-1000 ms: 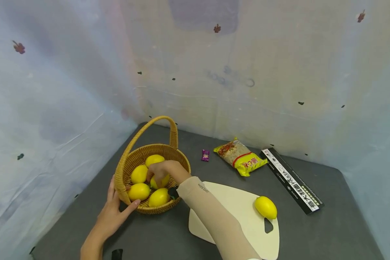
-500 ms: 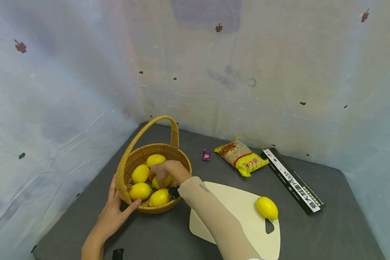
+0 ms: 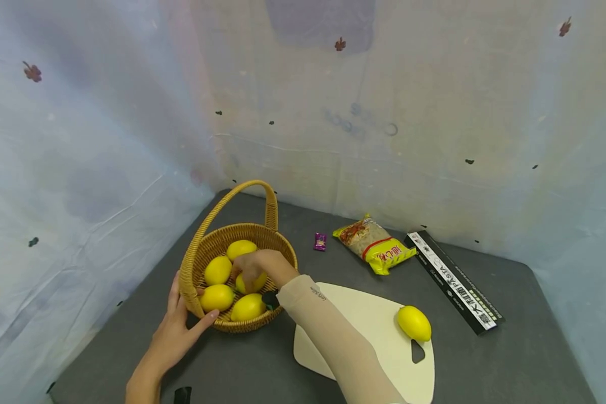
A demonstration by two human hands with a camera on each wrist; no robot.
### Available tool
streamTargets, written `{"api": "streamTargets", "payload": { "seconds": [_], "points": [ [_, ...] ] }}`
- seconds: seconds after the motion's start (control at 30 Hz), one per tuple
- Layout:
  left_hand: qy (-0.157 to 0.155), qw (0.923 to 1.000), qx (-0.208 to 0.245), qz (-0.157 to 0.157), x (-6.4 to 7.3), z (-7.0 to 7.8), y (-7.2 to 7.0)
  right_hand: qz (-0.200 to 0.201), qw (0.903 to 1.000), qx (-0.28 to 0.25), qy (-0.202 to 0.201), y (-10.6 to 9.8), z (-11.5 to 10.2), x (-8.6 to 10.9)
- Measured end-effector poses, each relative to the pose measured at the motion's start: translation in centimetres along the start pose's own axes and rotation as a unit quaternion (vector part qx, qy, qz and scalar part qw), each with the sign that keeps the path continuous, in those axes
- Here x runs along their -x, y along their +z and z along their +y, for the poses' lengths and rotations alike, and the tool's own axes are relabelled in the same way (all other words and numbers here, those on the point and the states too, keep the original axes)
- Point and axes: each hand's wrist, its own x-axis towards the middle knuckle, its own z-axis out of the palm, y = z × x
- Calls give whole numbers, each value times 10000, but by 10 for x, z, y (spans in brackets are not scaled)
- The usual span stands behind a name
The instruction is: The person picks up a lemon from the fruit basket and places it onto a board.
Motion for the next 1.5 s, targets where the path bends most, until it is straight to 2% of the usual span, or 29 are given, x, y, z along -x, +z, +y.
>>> {"api": "streamTargets", "payload": {
  "seconds": [0.13, 0.27, 0.43, 0.67, 0.83, 0.97, 1.13, 1.33, 1.5],
  "points": [
    [9, 10000, -35, -39, -1, 0, 1, 366, 9992, -26, -187, -2, 2, 6],
    [-7, 10000, -29, -75, -1, -1, 1, 761, 9952, -20, -610, -7, 2, 12],
    [-59, 9999, -36, -104, -1, -1, 0, 1106, 9869, -403, -1100, -14, 5, 23],
    [-67, 9999, -66, -139, -2, -1, 0, 1761, 9627, -985, -1803, -16, 22, 39],
    [-55, 9998, -36, -167, -2, 0, 0, 2109, 9462, -1220, -2130, -16, 32, 59],
    [-53, 9999, -5, -160, -2, -2, 1, 2367, 9358, -1350, -2235, -14, 40, 79],
    [-15, 9999, -12, -139, -1, -4, 2, 2732, 9180, -1664, -2346, -8, 48, 110],
    [124, 9999, -37, -94, -2, -4, 1, 3205, 8982, -2096, -2160, 4, 59, 149],
    [6, 9997, -173, -156, -2, -2, 0, 3462, 8879, -2376, -1882, 19, 72, 174]
  ]
}}
